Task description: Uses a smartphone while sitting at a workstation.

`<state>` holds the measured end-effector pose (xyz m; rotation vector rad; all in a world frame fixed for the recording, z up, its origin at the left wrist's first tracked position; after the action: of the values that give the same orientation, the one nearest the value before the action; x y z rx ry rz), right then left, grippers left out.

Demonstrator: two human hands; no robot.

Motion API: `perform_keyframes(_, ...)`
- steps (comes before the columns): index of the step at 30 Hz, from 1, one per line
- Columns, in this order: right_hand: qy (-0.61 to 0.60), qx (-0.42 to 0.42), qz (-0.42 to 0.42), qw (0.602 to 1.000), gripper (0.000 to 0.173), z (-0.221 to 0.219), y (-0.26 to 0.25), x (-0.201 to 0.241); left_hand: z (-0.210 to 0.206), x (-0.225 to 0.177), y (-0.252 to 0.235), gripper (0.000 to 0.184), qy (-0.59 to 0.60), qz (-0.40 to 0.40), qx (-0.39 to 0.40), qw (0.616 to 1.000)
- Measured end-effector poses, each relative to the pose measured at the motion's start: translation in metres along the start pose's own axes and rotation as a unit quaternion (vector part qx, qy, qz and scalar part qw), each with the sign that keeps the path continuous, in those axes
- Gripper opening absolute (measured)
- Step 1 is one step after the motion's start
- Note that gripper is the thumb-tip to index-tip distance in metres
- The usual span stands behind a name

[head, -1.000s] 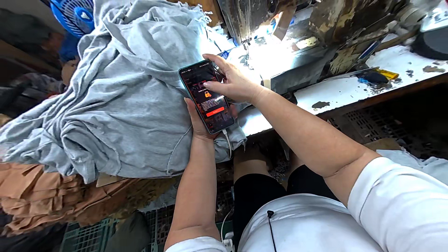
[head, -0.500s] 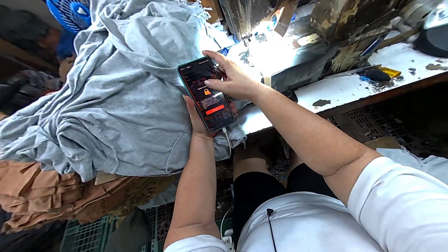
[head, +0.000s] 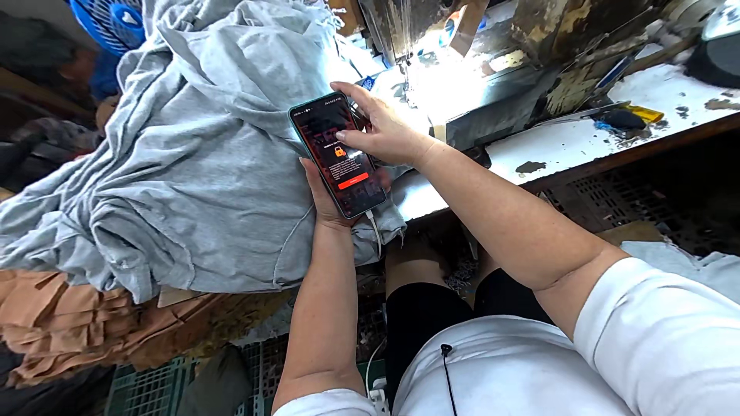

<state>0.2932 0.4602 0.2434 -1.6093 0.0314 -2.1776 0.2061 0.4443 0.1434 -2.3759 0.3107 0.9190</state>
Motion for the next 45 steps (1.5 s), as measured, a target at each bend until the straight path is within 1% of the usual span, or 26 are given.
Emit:
perform_keyframes(2, 0.001, -0.005, 0.001, 1.0, 0.066, 0.0008, -0.0001, 0.0004, -0.0002, 0.0006, 0.0003, 0.091, 0.003, 0.005, 0.001, 1.0)
perform_keyframes(6, 0.008, -0.018, 0.002, 1.0, 0.053, 0.0035, -0.0005, 0.0013, -0.0004, 0.0018, 0.0012, 0.093, 0.003, 0.01, -0.005, 1.0)
perform_keyframes(9, 0.006, -0.018, -0.004, 1.0, 0.049, 0.0036, -0.0008, 0.0012, -0.0003, 0.0022, 0.0015, 0.094, 0.011, 0.014, -0.012, 1.0)
perform_keyframes(21, 0.013, -0.022, -0.011, 1.0, 0.056, 0.0027, -0.0016, -0.0014, 0.0025, 0.0011, 0.0024, 0.094, -0.01, 0.007, -0.026, 1.0)
perform_keyframes(25, 0.021, -0.025, -0.003, 0.999, 0.057, 0.0034, -0.0009, -0.0001, 0.0002, 0.0006, 0.0017, 0.093, -0.018, 0.003, -0.012, 1.0)
perform_keyframes(41, 0.006, -0.026, 0.002, 1.0, 0.058, 0.0031, -0.0011, -0.0007, 0.0014, 0.0004, 0.0013, 0.091, -0.002, 0.0, -0.009, 1.0)
perform_keyframes(45, 0.011, -0.025, 0.0, 1.0, 0.061, 0.0027, -0.0015, -0.0015, -0.0008, 0.0012, 0.0009, 0.092, -0.001, 0.006, -0.004, 1.0)
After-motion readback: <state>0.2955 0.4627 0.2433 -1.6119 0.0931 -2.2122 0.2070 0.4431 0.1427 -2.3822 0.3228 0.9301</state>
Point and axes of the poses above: each hand's wrist, its own y-axis away from the middle knuckle, its own z-axis out of the back of the hand, x = y × z, the point moved 10 cm from there along -y, towards the middle knuckle, and after that the axes turned 15 degrees about -z, right-handed, at the moved point
